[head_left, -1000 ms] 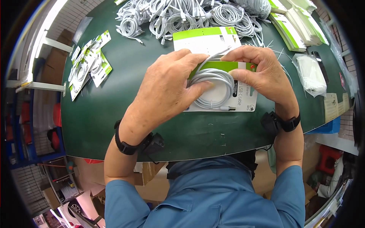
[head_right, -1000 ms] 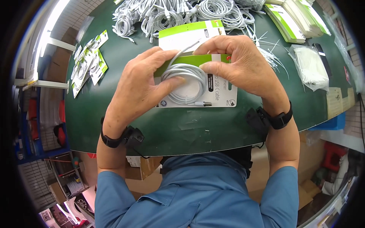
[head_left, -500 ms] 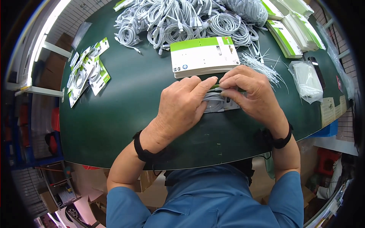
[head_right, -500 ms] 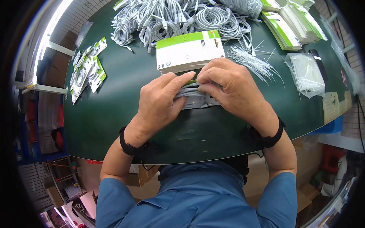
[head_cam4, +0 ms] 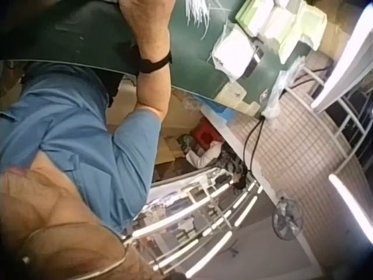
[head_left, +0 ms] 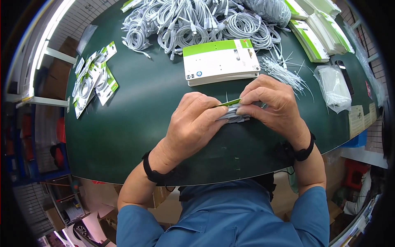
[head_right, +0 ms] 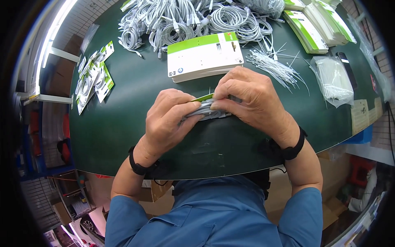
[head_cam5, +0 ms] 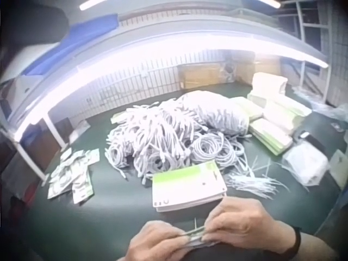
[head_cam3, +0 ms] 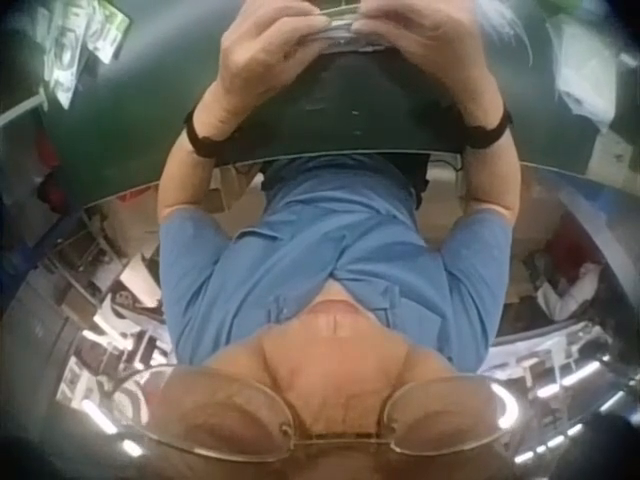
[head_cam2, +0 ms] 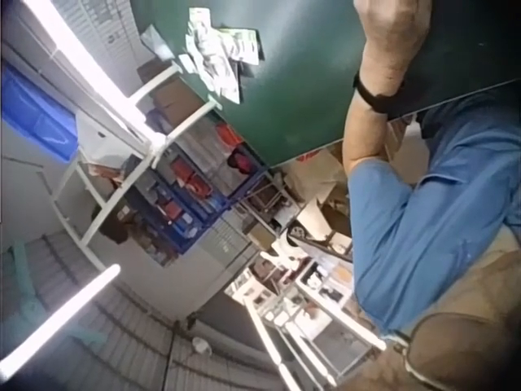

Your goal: The person packages a cable by hand by placing it onto a cardboard backing and threading a plastic tie through the holes to secure it. They tighten the tie, turn the package over to inspect it, and then place the finished assembly into a cardboard box.

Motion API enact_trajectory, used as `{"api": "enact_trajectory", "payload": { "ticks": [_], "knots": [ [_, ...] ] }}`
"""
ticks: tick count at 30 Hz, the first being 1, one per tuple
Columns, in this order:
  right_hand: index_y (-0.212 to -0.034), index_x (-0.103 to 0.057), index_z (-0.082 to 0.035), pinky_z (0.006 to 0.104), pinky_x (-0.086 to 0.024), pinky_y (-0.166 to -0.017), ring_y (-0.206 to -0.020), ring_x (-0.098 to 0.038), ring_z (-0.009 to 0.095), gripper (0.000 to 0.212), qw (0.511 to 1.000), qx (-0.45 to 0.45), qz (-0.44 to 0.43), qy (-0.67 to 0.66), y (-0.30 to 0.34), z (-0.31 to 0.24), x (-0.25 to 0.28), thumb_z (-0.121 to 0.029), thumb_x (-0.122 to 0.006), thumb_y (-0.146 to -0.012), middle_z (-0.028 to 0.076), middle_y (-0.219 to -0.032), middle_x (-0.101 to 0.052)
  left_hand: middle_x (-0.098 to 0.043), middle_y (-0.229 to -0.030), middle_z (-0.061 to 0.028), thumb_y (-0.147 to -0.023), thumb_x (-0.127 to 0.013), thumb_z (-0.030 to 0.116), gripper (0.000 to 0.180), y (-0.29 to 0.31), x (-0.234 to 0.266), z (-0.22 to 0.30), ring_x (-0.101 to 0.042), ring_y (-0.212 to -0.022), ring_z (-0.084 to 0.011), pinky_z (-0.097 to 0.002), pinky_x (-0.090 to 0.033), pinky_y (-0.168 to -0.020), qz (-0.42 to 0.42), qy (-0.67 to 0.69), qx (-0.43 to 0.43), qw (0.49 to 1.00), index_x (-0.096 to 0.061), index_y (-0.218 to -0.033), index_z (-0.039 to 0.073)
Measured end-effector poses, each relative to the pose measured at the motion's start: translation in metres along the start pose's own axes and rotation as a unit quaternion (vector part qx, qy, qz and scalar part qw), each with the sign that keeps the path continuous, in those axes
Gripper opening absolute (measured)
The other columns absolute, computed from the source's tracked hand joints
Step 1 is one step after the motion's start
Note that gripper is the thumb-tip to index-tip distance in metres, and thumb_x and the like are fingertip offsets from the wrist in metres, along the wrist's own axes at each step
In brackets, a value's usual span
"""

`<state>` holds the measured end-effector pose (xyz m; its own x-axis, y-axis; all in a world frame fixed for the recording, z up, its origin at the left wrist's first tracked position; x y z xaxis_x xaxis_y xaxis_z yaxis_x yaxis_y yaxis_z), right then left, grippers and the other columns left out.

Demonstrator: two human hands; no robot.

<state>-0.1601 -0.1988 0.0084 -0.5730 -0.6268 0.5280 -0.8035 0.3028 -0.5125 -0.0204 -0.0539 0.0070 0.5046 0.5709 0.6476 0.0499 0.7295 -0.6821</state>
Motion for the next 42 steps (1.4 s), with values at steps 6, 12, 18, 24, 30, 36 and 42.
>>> {"api": "enact_trajectory", "payload": {
  "ticks": [6,12,18,24,30,36,42],
  "knots": [
    [-0.089,-0.075,-0.007,0.0307,-0.055,-0.065,-0.079,-0.069,0.019,0.021,1.0,0.023,-0.012,0.004,0.0,0.0,-0.001,-0.005,-0.091,-0.074,0.006,-0.089,-0.072,-0.071,-0.096,-0.0114,-0.069,-0.082,-0.008,0.033,0.005,0.001,-0.002,-0.07,-0.087,-0.0309,-0.0394,-0.059,-0.078,-0.003,0.017,0.012,1.0,-0.07,-0.098,0.002],
    [-0.088,-0.074,-0.006,0.033,-0.056,-0.07,-0.081,-0.068,0.022,0.02,1.0,0.002,-0.023,0.0,0.001,-0.003,-0.001,-0.004,-0.089,-0.075,0.005,-0.088,-0.069,-0.07,-0.095,-0.0117,-0.068,-0.077,-0.012,0.033,0.008,-0.003,0.003,-0.07,-0.085,-0.0314,-0.0392,-0.06,-0.077,0.013,-0.013,0.003,1.0,-0.069,-0.097,0.001],
    [-0.089,-0.075,-0.006,0.0334,-0.056,-0.068,-0.079,-0.068,0.023,0.021,0.999,0.033,-0.012,0.023,0.001,-0.004,-0.002,-0.003,-0.089,-0.074,0.005,-0.087,-0.069,-0.068,-0.093,-0.0115,-0.065,-0.076,-0.012,0.034,0.007,-0.003,0.003,-0.069,-0.083,-0.0311,-0.0394,-0.06,-0.074,0.018,-0.045,0.001,0.999,-0.069,-0.097,0.001],
    [-0.089,-0.075,-0.006,0.0336,-0.056,-0.066,-0.078,-0.068,0.023,0.021,0.998,0.05,-0.007,0.032,-0.001,-0.005,-0.001,-0.002,-0.089,-0.073,0.005,-0.087,-0.07,-0.068,-0.092,-0.0114,-0.064,-0.075,-0.012,0.035,0.006,-0.001,0.005,-0.069,-0.081,-0.0307,-0.0396,-0.059,-0.072,0.019,-0.045,-0.001,0.999,-0.069,-0.097,0.001],
    [-0.091,-0.075,-0.005,0.0305,-0.055,-0.064,-0.077,-0.068,0.019,0.025,0.998,0.054,-0.007,0.028,0.004,-0.001,-0.005,-0.002,-0.091,-0.072,0.006,-0.088,-0.072,-0.068,-0.09,-0.0117,-0.065,-0.074,-0.011,0.032,0.006,-0.004,0.005,-0.069,-0.079,-0.0308,-0.0393,-0.058,-0.071,0.016,-0.031,0.01,0.999,-0.068,-0.094,0.001],
    [-0.091,-0.076,-0.003,0.0289,-0.055,-0.069,-0.078,-0.068,0.017,0.019,0.996,-0.055,-0.018,-0.063,-0.001,0.001,0.022,-0.001,-0.088,-0.077,0.006,-0.09,-0.072,-0.068,-0.089,-0.0113,-0.065,-0.074,-0.01,0.029,0.007,-0.002,0.007,-0.07,-0.079,-0.0309,-0.0398,-0.058,-0.07,0.025,-0.03,0.008,0.999,-0.067,-0.091,0.002],
    [-0.096,-0.076,0.0,0.0324,-0.054,-0.072,-0.077,-0.068,0.023,0.017,0.941,-0.229,0.017,0.248,0.02,0.097,0.077,-0.009,-0.081,-0.083,0.011,-0.089,-0.072,-0.068,-0.089,-0.0108,-0.064,-0.075,-0.009,0.03,0.008,0.003,0.005,-0.069,-0.078,-0.0303,-0.0404,-0.058,-0.07,0.022,-0.04,0.011,0.999,-0.067,-0.091,0.003]
  ]
}}
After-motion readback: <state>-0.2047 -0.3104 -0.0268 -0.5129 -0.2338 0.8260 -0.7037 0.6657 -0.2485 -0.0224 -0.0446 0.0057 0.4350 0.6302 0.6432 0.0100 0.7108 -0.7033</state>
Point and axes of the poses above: each hand's wrist, its own y-axis away from the middle knuckle, its own x-axis out of the back of the hand, z = x × y, the point moved 5 cm from there along -y, towards the middle knuckle
